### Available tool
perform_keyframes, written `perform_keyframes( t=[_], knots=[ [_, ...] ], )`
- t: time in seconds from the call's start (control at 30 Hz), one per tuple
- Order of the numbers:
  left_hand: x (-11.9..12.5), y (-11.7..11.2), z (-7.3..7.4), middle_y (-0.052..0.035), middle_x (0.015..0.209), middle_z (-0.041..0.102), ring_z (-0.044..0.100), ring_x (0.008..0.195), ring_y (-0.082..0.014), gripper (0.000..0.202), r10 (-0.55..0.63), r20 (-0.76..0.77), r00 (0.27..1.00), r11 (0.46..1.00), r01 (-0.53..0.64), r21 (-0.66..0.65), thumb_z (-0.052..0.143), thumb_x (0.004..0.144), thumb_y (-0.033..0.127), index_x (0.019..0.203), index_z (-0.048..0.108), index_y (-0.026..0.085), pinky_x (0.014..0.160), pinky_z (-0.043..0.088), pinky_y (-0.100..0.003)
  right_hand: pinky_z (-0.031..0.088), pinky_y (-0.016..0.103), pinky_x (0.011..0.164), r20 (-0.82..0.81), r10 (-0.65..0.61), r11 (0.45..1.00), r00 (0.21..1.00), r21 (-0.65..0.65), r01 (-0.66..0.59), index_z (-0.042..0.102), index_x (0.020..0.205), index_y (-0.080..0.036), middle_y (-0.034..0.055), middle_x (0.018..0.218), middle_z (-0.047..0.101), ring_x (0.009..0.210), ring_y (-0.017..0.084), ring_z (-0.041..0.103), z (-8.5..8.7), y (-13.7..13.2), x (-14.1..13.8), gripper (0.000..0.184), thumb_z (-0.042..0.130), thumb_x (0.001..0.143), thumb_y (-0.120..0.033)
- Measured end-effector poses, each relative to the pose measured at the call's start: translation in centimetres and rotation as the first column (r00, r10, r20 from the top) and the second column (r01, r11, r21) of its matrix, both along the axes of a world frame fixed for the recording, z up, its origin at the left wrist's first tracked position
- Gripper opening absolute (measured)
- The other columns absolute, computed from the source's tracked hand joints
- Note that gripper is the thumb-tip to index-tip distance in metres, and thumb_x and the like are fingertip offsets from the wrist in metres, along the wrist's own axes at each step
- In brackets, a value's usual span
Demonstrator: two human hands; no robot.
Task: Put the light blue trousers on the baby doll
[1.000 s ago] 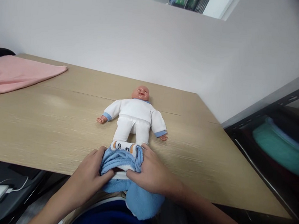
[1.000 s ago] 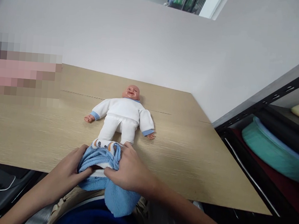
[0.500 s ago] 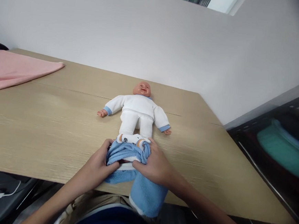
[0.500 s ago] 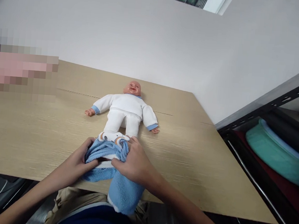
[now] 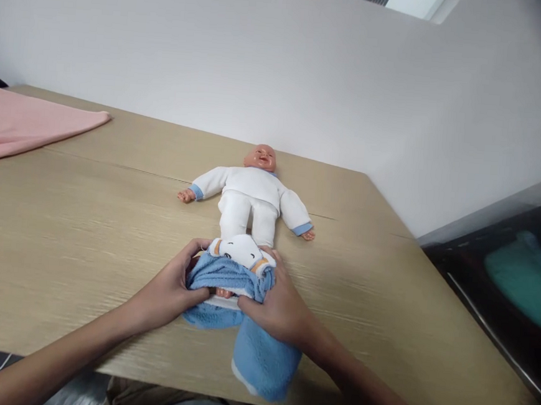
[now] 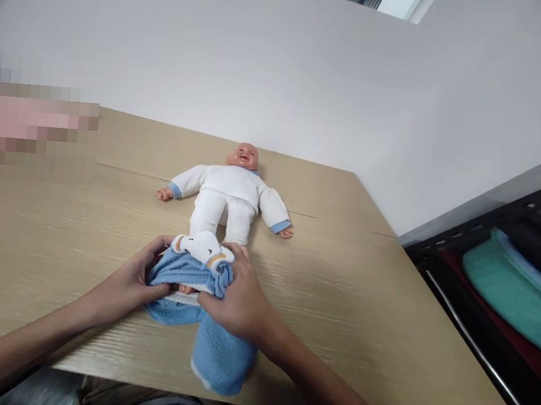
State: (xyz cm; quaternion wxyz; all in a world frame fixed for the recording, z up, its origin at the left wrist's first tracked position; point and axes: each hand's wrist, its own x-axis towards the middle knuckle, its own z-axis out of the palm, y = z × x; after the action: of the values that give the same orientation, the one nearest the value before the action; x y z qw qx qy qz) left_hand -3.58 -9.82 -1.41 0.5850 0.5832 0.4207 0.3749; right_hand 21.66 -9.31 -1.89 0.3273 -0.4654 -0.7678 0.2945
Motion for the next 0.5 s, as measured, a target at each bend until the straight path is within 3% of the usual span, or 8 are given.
perform_keyframes(
  t=[0.13,0.3,0.43,0.5],
  knots=[
    [-0.2,0.3,-0.5,-0.0064,0.127,0.078,0.075,0.121,-0.0273,0.061,0.019,0.011,1.0,0.999,-0.02,0.031,0.077,0.084,0.018,0.142,0.057,0.024,0.097,0.06,-0.036,0.054,0.053,0.126,-0.134,0.031,0.999,0.991,-0.011,-0.032,0.064,0.149,-0.021,0.014,0.15,0.07,0.141,0.035,0.068,-0.7,0.5,0.2,0.07,0.08,0.082,-0.018],
    [-0.8,1.0,-0.6,-0.0034,0.123,0.077,0.073,0.115,-0.0242,0.05,0.014,-0.092,0.996,0.974,0.007,0.227,0.075,0.088,0.017,0.136,0.063,0.024,0.098,0.057,-0.034,0.06,0.048,0.121,-0.21,0.054,0.998,0.976,0.001,-0.055,0.073,0.142,-0.022,0.0096,0.145,0.079,0.139,0.033,0.073,-0.4,1.2,-0.2,0.063,0.08,0.08,-0.01],
    [-1.8,2.5,-0.6,0.0003,0.103,0.073,0.067,0.096,-0.0202,0.02,0.021,-0.232,0.972,0.945,0.056,0.322,0.07,0.094,0.019,0.114,0.071,0.022,0.088,0.053,-0.03,0.059,0.048,0.123,-0.22,0.065,0.998,0.973,0.014,-0.063,0.08,0.134,-0.024,0.0077,0.138,0.083,0.129,0.03,0.078,-0.4,1.9,0.0,0.049,0.08,0.086,-0.013],
    [-2.2,3.6,-0.8,-0.0014,0.105,0.075,0.067,0.098,-0.0214,0.013,-0.043,-0.244,0.969,0.949,0.116,0.292,0.069,0.102,0.027,0.112,0.074,0.02,0.09,0.053,-0.031,0.061,0.048,0.118,-0.197,0.065,0.997,0.978,0.047,-0.056,0.083,0.121,-0.025,0.0073,0.128,0.085,0.122,0.03,0.08,-0.5,2.8,0.5,0.035,0.08,0.087,-0.015]
  ],
)
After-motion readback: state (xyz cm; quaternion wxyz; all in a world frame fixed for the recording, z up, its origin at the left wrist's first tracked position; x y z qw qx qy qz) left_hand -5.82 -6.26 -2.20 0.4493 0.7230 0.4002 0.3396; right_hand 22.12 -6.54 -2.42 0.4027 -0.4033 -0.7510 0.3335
